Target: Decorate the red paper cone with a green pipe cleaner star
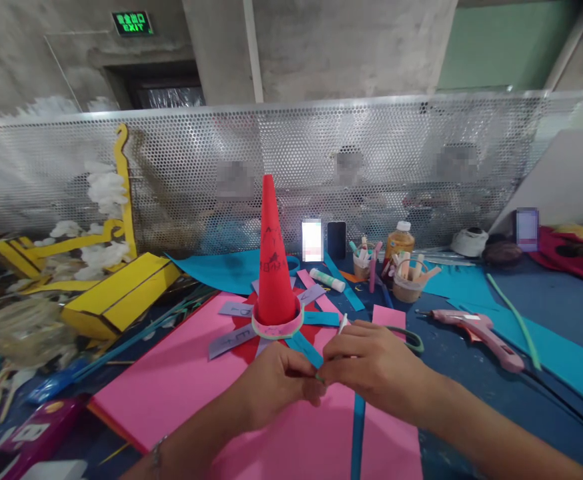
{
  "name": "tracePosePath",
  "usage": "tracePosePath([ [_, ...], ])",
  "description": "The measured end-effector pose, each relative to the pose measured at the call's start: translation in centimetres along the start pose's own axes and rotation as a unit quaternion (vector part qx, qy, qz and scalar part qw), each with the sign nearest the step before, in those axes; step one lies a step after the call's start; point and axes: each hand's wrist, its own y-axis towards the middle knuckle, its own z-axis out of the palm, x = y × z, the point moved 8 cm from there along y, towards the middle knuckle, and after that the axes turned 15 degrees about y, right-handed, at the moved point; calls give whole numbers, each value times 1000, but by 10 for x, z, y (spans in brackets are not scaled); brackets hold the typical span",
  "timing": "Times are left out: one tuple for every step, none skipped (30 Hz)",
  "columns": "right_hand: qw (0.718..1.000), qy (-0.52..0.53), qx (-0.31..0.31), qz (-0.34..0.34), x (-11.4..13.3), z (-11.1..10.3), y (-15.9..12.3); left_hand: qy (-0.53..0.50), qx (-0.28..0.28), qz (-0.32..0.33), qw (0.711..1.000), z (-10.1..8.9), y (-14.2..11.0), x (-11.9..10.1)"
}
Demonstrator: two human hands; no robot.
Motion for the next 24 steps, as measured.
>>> tracePosePath([
  [1000,4,4,0,0,1,0,-6,4,2,1000,1,1,0],
  [1000,7,9,0,0,2,-1,-8,7,3,1000,2,1,1],
  [1000,7,16,0,0,2,-1,-8,9,3,1000,2,2,1],
  [1000,6,18,-2,0,3,-1,-10,9,5,1000,3,3,1],
  [1000,5,16,-2,0,2,-1,-13,8,8,1000,2,3,1],
  [1000,4,11,-1,0,1,-1,-19,5,13,1000,2,3,0],
  [1000,5,1,3,0,-1,-1,-29,2,19,999,1,3,0],
  [1000,7,-9,10,-1,-3,0,-41,-1,23,999,0,3,-1],
  [1000,8,-19,19,-1,-5,1,-51,-6,24,998,-1,3,-1],
  [999,9,-29,27,-1,-7,1,-60,-10,22,998,-2,3,-1],
  [999,8,-37,35,-1,-8,2,-66,-14,19,998,-3,3,-1],
  [998,6,-47,39,0,-10,3,-71,-17,16,997,-4,3,-1],
  [998,4,-57,42,1,-11,4,-74,-19,15,997,-4,3,-1],
  [997,1,-65,44,2,-12,4,-78,-21,17,997,-5,3,-2],
  [996,-1,-72,46,3,-13,5,-84,-23,19,996,-5,3,-3],
  [996,-2,-77,49,3,-13,5,-91,-24,20,995,-5,3,-3],
  [995,-2,-83,53,3,-12,5,-100,-28,18,994,-5,3,-4],
  [994,-2,-91,58,2,-12,5,-108,-32,15,993,-5,3,-4],
  [993,-3,-100,64,1,-12,4,-115,-38,12,993,-5,2,-4],
  [991,-3,-114,69,1,-12,4,-119,-47,11,992,-6,2,-5],
  [989,-4,-129,74,0,-13,3,-124,-58,13,991,-7,1,-6],
  [986,-2,-143,80,-1,-13,3,-129,-71,18,989,-7,0,-7],
  [984,3,-155,86,-1,-13,2,-135,-84,25,987,-8,0,-8],
  [982,12,-162,93,-2,-13,1,-140,-97,28,985,-8,0,-8],
])
